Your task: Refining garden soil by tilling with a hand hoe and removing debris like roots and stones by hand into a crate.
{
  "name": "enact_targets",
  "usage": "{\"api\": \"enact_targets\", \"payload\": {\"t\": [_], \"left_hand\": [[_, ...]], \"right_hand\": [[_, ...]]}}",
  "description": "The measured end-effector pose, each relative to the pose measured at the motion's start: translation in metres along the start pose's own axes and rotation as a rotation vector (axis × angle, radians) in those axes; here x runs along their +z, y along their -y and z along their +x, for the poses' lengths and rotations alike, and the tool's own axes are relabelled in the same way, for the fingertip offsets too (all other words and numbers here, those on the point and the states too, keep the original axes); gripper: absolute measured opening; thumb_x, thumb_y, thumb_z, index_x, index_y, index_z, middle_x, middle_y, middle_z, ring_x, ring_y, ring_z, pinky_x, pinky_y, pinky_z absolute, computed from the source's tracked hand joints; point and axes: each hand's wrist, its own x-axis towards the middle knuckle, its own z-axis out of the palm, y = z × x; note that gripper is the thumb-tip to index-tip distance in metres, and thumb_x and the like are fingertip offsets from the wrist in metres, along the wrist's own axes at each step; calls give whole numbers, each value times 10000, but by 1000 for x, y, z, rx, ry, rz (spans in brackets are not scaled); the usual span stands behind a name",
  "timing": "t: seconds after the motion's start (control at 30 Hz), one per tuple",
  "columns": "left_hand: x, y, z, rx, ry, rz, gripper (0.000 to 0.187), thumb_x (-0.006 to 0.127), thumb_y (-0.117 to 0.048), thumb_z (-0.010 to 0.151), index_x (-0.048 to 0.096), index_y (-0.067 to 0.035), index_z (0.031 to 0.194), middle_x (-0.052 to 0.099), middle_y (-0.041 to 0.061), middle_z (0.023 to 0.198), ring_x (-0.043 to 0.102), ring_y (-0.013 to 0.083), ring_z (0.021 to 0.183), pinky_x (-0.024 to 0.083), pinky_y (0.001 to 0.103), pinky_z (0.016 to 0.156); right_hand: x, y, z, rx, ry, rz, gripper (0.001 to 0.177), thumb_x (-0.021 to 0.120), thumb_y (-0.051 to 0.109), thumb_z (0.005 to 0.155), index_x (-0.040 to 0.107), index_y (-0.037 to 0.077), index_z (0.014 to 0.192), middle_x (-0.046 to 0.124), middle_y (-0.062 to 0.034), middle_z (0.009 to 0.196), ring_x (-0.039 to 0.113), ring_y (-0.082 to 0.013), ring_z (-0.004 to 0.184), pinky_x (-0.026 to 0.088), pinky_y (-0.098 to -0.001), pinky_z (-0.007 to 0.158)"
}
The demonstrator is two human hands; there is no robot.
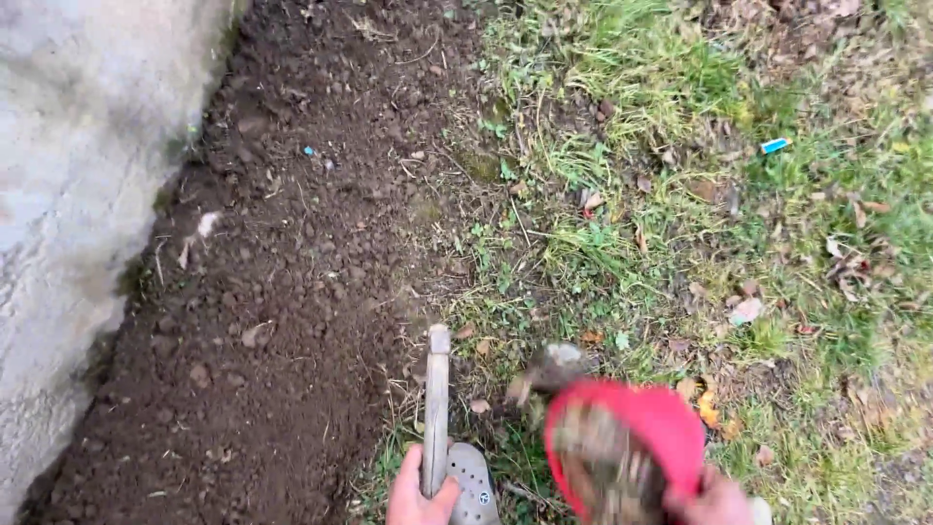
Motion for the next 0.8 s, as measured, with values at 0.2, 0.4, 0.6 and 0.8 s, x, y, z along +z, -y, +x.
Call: {"api": "enact_targets", "payload": {"t": [0.2,0.4,0.6,0.8], "left_hand": [[-16,-37,-3,8,-34,-18,471,838,-106,1055,760,-275,1488,781,27,1109,692,159,876,609,310,856],[-25,-42,31,12,-143,14,335,794,-261,961,812,-316,1291,680,44,895,592,206,792,498,290,792],[-14,44,134,145,-219,-11,1011,972,-320,868,518,-219,1765,668,32,1722,676,152,1528,445,330,1348],[-38,2,56,101,-90,-62,675,863,-194,985,614,-201,1613,745,18,1483,705,161,1299,514,306,1187]], "right_hand": [[-88,214,-32,-27,48,975,230,803,-58,936,689,-107,1130,703,-213,1046,667,-311,924,623,-448,807],[-15,287,14,-95,356,1429,600,608,121,1099,523,20,1684,696,-265,1599,720,-364,1355,610,-489,1142],[48,269,11,130,385,1522,586,612,67,1109,508,42,1685,669,-253,1629,685,-396,1420,582,-557,1222],[43,266,-57,603,546,2031,184,618,238,1134,547,145,1276,597,-77,1196,555,-211,1053,476,-309,898]]}}
